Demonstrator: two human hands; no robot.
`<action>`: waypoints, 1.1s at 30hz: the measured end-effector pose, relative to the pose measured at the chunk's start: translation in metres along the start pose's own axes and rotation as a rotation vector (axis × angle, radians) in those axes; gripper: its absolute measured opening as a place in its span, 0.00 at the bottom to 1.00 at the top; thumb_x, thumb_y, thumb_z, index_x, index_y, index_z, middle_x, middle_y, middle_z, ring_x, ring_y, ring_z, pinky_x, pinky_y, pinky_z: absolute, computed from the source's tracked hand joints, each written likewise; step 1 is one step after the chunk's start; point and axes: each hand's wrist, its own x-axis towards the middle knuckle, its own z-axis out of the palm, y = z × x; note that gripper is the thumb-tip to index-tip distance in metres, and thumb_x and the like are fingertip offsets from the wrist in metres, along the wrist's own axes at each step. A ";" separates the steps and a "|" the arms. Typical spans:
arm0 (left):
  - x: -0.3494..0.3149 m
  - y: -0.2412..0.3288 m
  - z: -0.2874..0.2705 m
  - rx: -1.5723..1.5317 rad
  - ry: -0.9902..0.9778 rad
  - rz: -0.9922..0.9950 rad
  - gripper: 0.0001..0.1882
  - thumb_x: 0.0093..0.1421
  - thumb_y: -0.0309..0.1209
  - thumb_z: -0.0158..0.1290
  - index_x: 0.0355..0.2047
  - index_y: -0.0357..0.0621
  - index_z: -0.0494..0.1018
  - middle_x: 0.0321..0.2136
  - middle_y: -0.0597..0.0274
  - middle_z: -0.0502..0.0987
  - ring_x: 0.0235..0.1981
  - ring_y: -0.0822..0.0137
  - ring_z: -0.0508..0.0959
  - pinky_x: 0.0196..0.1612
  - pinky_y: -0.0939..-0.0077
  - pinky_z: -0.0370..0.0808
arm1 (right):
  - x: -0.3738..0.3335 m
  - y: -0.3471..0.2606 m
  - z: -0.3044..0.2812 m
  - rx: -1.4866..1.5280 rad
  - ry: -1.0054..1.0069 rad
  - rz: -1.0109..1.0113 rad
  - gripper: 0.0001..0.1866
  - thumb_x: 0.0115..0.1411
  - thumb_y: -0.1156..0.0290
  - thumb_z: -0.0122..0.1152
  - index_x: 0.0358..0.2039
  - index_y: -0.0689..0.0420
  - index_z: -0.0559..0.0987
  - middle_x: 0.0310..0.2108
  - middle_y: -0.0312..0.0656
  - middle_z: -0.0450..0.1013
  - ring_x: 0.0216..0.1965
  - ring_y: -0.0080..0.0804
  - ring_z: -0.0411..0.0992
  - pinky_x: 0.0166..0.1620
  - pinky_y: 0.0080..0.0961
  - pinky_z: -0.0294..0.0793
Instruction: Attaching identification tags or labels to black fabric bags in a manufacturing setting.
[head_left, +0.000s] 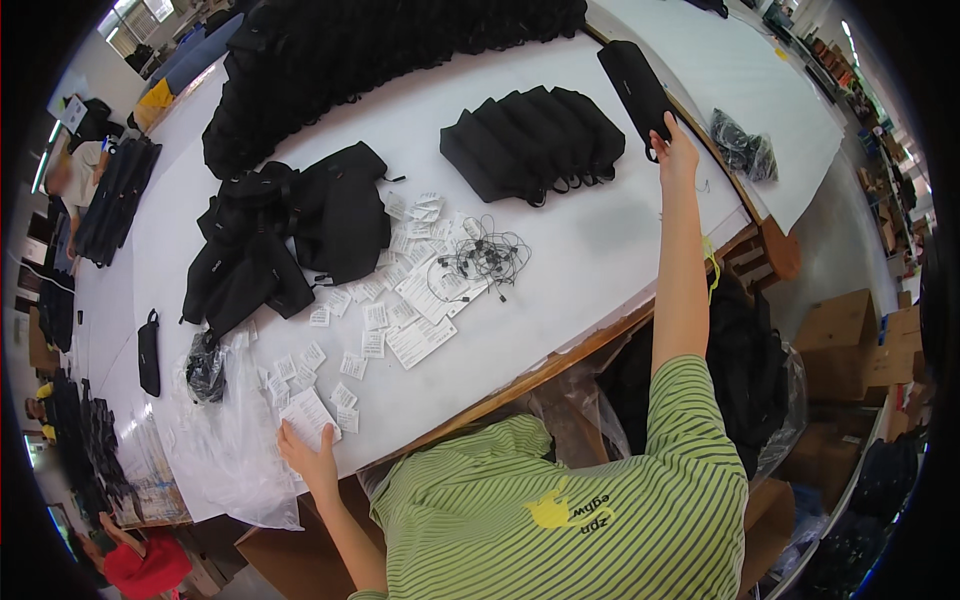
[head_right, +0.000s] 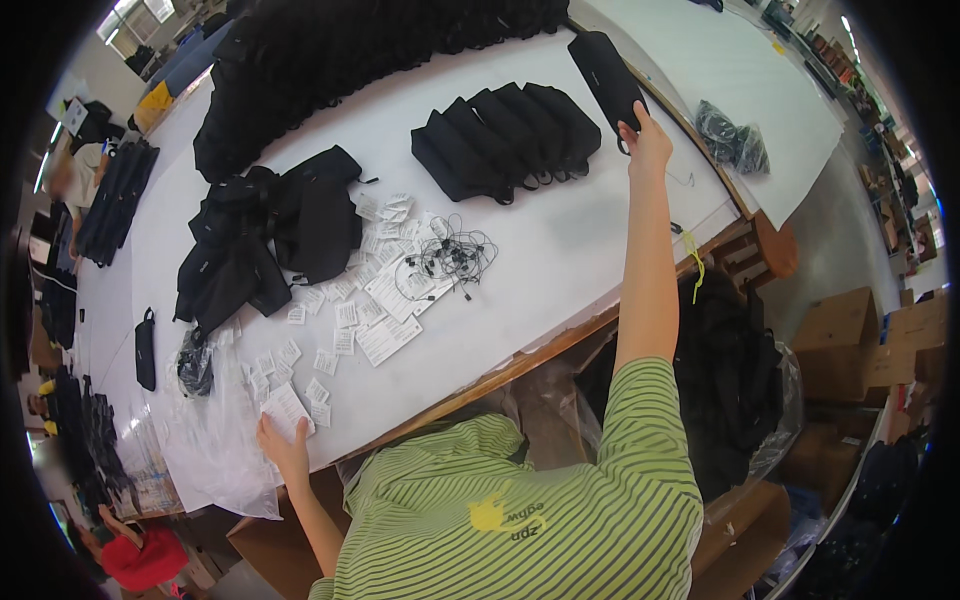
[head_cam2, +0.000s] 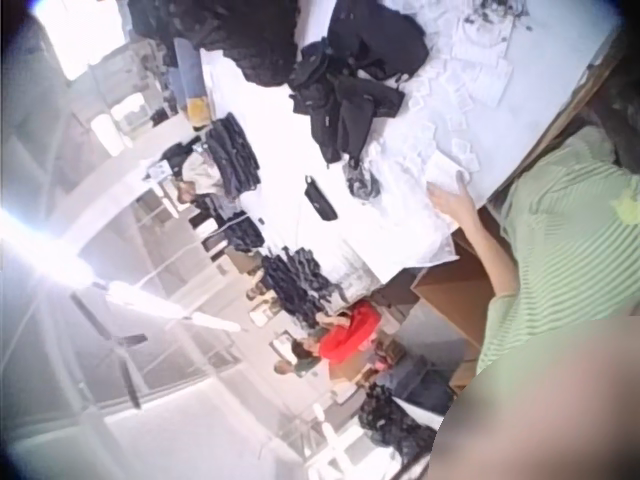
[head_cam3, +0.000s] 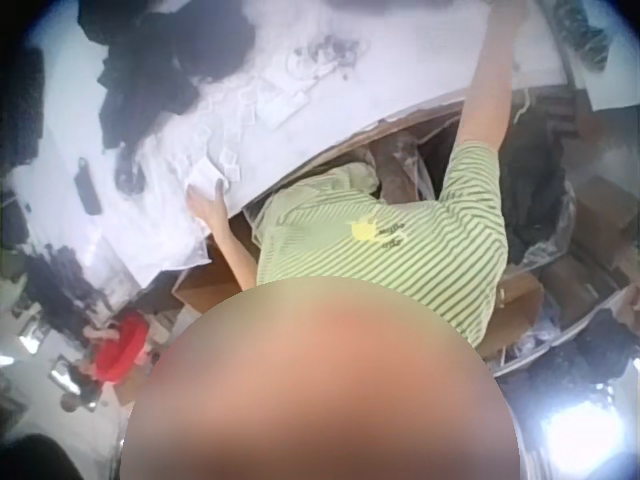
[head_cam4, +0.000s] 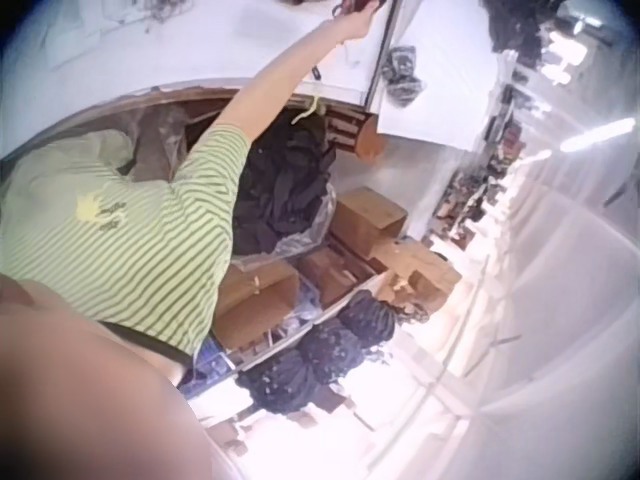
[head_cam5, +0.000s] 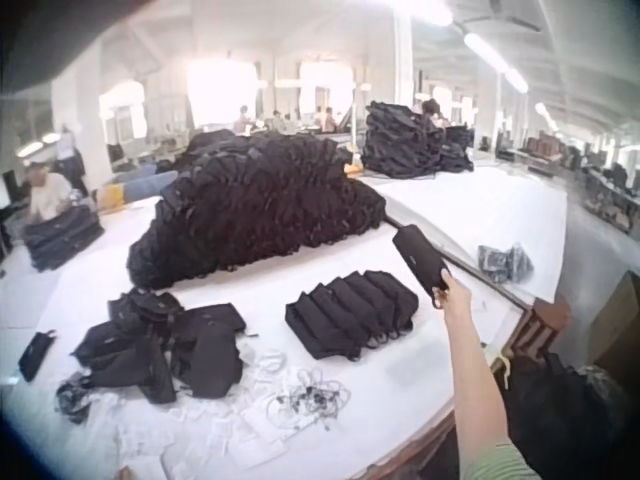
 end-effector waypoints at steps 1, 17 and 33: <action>-0.001 -0.003 0.000 -0.046 -0.010 -0.025 0.47 0.48 0.44 0.63 0.60 0.30 0.53 0.57 0.38 0.56 0.60 0.43 0.55 0.61 0.52 0.52 | 0.017 0.009 -0.002 0.127 0.012 0.128 0.15 0.51 0.69 0.69 0.33 0.65 0.75 0.27 0.44 0.73 0.23 0.32 0.75 0.25 0.17 0.75; 0.006 -0.033 0.006 0.032 0.086 -0.076 0.47 0.44 0.50 0.65 0.57 0.32 0.60 0.48 0.42 0.63 0.51 0.44 0.62 0.55 0.53 0.58 | 0.009 0.055 0.034 -0.572 -0.299 0.170 0.50 0.55 0.31 0.46 0.61 0.65 0.59 0.59 0.46 0.63 0.59 0.36 0.63 0.59 0.32 0.60; 0.001 0.003 -0.007 0.079 0.317 0.003 0.32 0.47 0.38 0.63 0.48 0.34 0.64 0.44 0.47 0.66 0.48 0.46 0.65 0.51 0.54 0.62 | -0.043 0.095 0.052 -1.055 0.276 -0.312 0.33 0.52 0.45 0.60 0.45 0.62 0.69 0.41 0.53 0.70 0.47 0.47 0.68 0.49 0.39 0.66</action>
